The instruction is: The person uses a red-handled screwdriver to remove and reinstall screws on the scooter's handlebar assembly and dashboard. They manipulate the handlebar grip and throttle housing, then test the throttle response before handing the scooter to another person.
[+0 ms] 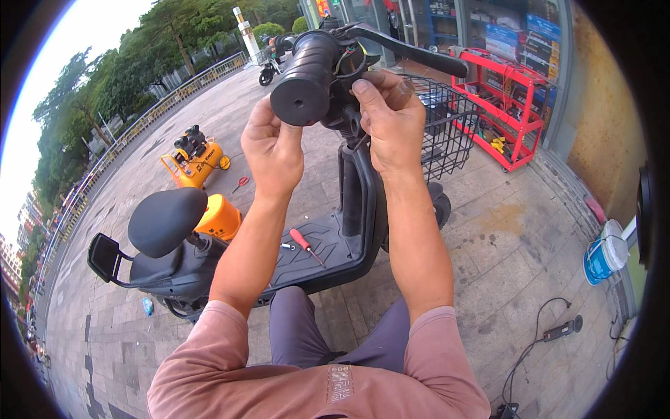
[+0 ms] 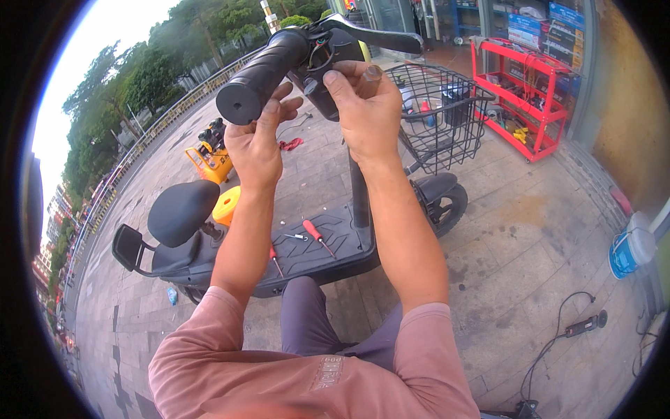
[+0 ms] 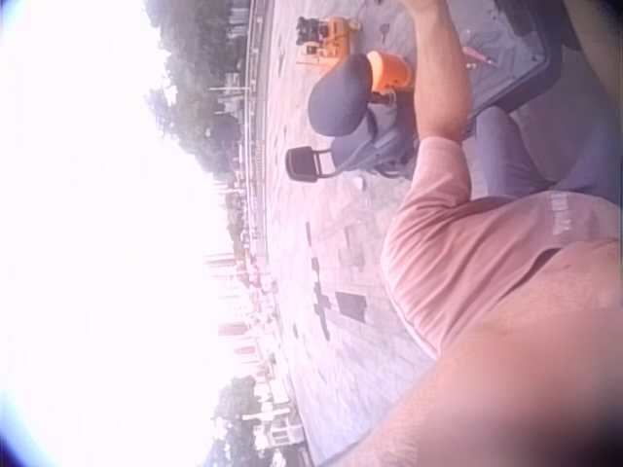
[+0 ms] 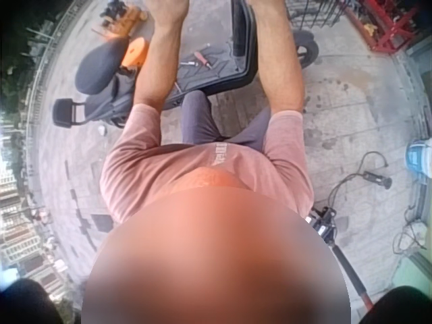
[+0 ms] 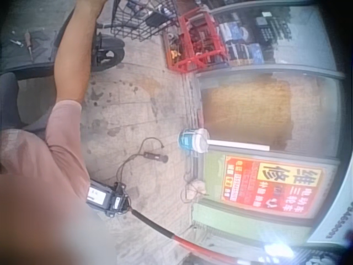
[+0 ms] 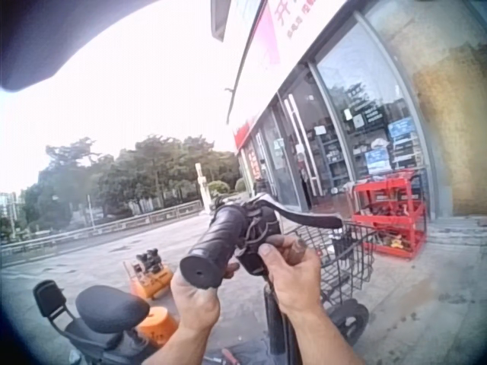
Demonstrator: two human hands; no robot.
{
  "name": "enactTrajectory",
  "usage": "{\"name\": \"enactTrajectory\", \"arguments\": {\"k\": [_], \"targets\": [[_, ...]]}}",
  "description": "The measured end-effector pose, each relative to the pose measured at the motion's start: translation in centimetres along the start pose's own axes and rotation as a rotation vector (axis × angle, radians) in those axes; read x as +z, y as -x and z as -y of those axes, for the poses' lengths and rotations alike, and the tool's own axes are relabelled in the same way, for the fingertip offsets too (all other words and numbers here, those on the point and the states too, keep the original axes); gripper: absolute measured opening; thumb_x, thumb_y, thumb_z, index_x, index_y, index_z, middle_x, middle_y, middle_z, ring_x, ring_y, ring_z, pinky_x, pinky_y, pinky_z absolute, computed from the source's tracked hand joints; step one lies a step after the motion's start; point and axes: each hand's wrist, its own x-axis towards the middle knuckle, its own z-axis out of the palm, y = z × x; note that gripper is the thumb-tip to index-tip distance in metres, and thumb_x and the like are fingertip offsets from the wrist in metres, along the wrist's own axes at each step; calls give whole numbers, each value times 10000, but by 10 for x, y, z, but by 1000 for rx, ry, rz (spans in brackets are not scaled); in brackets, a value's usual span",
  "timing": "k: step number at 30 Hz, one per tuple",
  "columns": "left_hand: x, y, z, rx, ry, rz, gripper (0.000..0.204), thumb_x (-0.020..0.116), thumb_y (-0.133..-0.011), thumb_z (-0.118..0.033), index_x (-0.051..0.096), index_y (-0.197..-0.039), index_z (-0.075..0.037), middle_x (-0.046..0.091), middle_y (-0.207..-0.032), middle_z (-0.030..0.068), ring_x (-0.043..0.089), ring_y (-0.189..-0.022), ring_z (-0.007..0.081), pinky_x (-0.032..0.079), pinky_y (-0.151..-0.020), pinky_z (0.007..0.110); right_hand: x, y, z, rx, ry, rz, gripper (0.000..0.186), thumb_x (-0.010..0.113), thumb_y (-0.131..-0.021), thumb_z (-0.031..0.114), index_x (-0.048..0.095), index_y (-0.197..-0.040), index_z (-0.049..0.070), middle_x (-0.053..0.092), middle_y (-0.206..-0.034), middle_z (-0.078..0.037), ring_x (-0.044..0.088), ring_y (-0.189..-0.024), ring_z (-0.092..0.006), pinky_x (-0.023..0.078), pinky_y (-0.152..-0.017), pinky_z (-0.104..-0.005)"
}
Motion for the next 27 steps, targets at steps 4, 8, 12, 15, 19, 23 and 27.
{"name": "enactTrajectory", "arguments": {"k": [4, 8, 12, 15, 19, 23, 27], "targets": [[2, 0, -1, 91, -43, 7, 293, 578, -935, -87, 560, -1194, 49, 674, -1056, 161, 666, -944, 225, 542, -827, 341, 3, -1, -3, -43, 53, 27, 130, 696, -842, 45, 640, -950, -2, 635, -771, -16, 468, -541, -19, 326, -450, -172], [7, 3, -1, 152, -59, 37, 302, 563, -936, -56, 544, -1218, 53, 669, -1075, 155, 643, -1013, 223, 514, -888, 348, 9, -1, -6, -38, 52, 16, 121, 672, -844, 7, 628, -952, -26, 643, -797, -21, 552, -651, -43, 418, -561, -184], [11, 5, -1, 171, -82, 72, 308, 553, -937, -39, 531, -1226, 63, 661, -1096, 157, 634, -1037, 229, 498, -912, 350, 12, 0, -8, -51, 115, -33, 104, 679, -837, 10, 636, -927, -21, 630, -777, -7, 531, -633, -32, 403, -540, -180], [12, 7, 0, 189, -71, 75, 305, 550, -937, -36, 530, -1224, 67, 656, -1104, 164, 632, -1047, 240, 497, -912, 350, 8, 2, -8, -28, 85, -49, 100, 677, -830, -10, 636, -921, -27, 622, -774, 1, 543, -668, -35, 428, -579, -180], [6, 10, 3, 130, -123, 53, 301, 543, -941, -39, 528, -1220, 72, 653, -1107, 175, 636, -1040, 256, 503, -908, 360, 2, 5, -9, -11, 103, -75, 108, 681, -832, -5, 635, -927, -23, 627, -790, -3, 547, -680, -38, 429, -594, -177], [-1, 9, 6, 100, -158, 53, 305, 529, -951, -53, 514, -1227, 75, 651, -1107, 186, 644, -1024, 260, 514, -900, 368, -4, 8, -11, -16, 48, -56, 116, 678, -837, -1, 629, -939, -21, 635, -819, -12, 556, -693, -44, 440, -608, -178], [-1, 11, 4, 33, -77, 50, 313, 533, -952, -63, 497, -1228, 80, 651, -1107, 197, 663, -972, 247, 532, -864, 355, -8, 12, -12, -4, 28, -54, 122, 674, -840, -3, 623, -948, -26, 636, -823, -19, 561, -699, -48, 448, -616, -182]]}}
